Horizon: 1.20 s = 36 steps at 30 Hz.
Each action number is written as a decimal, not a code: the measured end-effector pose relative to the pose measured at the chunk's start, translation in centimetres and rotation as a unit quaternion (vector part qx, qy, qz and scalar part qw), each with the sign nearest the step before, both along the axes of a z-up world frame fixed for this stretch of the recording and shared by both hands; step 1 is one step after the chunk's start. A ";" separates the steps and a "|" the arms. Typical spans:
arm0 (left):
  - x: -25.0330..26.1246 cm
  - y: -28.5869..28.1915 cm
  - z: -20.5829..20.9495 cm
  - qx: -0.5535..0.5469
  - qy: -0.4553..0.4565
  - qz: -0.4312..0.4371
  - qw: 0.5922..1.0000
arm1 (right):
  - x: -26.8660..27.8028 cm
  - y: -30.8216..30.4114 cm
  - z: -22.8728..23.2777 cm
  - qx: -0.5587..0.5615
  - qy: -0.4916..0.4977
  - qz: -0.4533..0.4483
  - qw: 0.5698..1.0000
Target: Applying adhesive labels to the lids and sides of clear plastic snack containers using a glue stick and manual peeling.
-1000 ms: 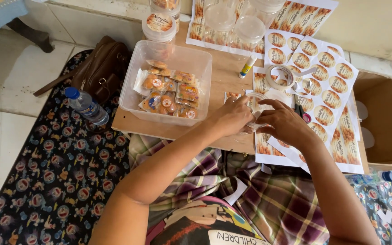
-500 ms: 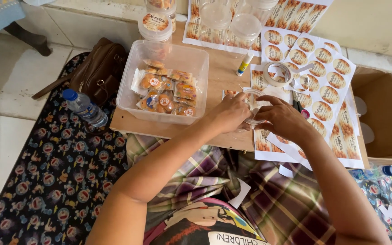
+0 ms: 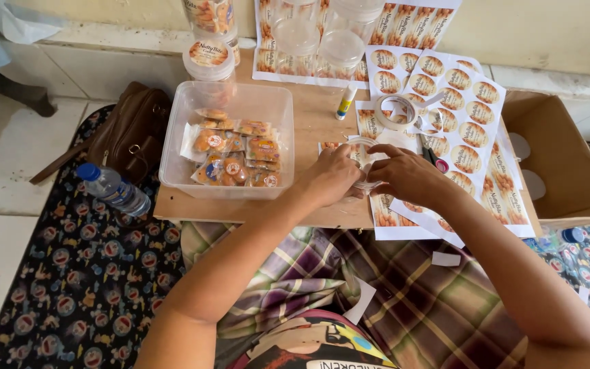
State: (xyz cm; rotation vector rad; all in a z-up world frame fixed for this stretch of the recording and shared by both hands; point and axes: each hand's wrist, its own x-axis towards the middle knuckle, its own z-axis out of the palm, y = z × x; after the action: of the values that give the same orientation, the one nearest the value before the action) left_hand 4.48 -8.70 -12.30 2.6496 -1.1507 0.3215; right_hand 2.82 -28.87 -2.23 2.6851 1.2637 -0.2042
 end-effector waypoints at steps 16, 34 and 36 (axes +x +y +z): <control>-1.0 0.9 1.2 -0.011 -0.043 -0.008 0.999 | 1.2 -1.4 -2.0 0.080 -0.022 0.073 0.994; -3.6 1.5 9.3 0.034 0.018 0.018 0.999 | 2.4 -2.3 -4.0 0.172 -0.064 0.132 0.974; -2.9 1.4 6.1 0.040 0.039 -0.001 0.998 | 1.3 -2.2 -2.8 0.184 -0.068 0.116 0.974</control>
State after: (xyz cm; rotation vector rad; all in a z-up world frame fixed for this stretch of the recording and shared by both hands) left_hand 1.61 -7.27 -6.18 2.7043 -1.1643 0.1741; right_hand 4.09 -31.05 -5.08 2.7439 1.6957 0.2639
